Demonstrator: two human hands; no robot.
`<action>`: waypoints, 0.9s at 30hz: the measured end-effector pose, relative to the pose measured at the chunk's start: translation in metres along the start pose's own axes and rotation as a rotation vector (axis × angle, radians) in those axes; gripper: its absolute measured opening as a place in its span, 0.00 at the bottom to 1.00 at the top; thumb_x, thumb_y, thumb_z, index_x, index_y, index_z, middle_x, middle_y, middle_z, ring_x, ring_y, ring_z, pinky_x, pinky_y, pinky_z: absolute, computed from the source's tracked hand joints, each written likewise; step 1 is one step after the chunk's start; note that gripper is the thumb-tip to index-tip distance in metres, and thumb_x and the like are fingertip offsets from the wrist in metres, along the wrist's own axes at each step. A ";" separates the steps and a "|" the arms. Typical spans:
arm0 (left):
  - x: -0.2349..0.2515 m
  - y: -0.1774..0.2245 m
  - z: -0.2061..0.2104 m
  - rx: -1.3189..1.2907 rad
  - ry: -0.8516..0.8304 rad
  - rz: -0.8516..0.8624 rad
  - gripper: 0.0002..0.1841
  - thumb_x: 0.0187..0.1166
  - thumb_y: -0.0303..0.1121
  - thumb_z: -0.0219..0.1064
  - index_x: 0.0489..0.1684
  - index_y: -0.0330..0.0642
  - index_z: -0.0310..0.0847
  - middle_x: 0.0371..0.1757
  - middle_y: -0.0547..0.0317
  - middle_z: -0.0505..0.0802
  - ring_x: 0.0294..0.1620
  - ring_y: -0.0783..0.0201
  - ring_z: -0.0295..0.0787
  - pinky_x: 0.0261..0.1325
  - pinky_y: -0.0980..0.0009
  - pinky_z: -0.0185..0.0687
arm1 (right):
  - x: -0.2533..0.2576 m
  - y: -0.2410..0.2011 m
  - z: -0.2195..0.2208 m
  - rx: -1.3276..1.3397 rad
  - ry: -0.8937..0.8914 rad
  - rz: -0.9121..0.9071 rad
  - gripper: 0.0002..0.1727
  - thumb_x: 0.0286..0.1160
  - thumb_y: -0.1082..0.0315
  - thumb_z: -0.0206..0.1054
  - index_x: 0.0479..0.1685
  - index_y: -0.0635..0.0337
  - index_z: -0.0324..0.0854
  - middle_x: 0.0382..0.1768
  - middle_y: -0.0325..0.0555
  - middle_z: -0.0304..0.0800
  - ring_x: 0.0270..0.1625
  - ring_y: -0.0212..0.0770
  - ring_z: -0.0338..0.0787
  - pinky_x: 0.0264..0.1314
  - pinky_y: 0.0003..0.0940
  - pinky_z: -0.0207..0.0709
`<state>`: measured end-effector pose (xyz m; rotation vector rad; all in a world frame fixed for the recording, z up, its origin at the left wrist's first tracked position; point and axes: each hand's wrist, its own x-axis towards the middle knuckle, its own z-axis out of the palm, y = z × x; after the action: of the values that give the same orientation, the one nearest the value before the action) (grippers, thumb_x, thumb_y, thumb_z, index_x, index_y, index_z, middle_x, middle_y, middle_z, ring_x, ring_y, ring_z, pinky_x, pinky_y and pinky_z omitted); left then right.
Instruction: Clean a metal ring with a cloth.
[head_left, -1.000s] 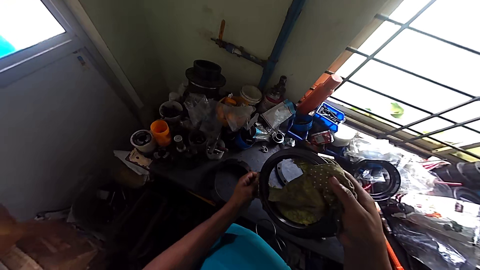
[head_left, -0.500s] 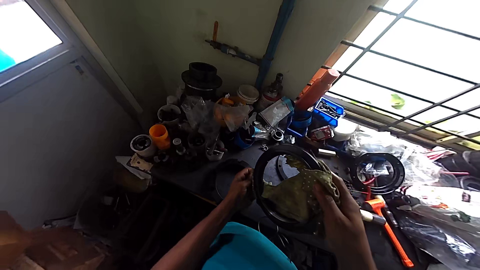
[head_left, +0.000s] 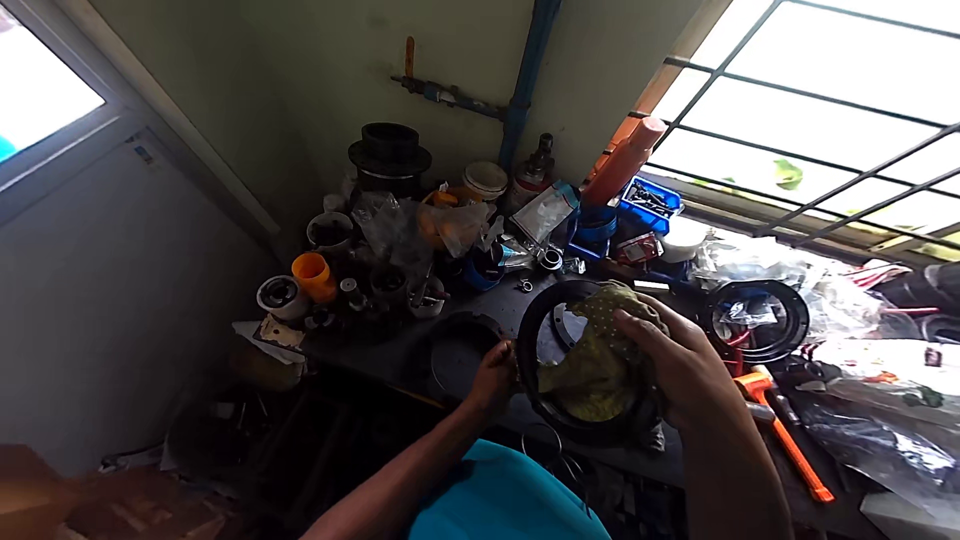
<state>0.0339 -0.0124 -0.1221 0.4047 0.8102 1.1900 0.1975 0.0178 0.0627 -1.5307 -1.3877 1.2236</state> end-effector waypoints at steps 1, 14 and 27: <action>-0.003 -0.003 0.004 -0.060 0.048 -0.031 0.09 0.91 0.25 0.48 0.47 0.41 0.76 0.35 0.59 0.88 0.34 0.67 0.87 0.40 0.68 0.87 | 0.000 0.001 0.003 -0.022 -0.015 -0.013 0.20 0.83 0.57 0.62 0.71 0.47 0.81 0.45 0.38 0.93 0.39 0.30 0.92 0.37 0.29 0.87; 0.006 -0.006 -0.019 0.027 0.163 -0.039 0.12 0.92 0.28 0.45 0.57 0.42 0.77 0.36 0.62 0.88 0.33 0.71 0.86 0.38 0.72 0.84 | -0.020 0.042 0.028 -0.092 0.041 -0.125 0.25 0.79 0.54 0.63 0.74 0.46 0.77 0.51 0.32 0.90 0.48 0.24 0.90 0.47 0.28 0.87; 0.019 -0.045 -0.044 0.711 -0.216 -0.400 0.15 0.90 0.30 0.58 0.63 0.27 0.78 0.49 0.43 0.90 0.44 0.60 0.91 0.54 0.60 0.89 | -0.002 0.082 0.014 0.135 0.185 0.186 0.14 0.85 0.67 0.61 0.64 0.55 0.84 0.40 0.41 0.91 0.35 0.31 0.88 0.35 0.29 0.83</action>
<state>0.0335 -0.0163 -0.1877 0.8885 1.0527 0.4480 0.2089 0.0021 -0.0184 -1.6600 -1.0414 1.2251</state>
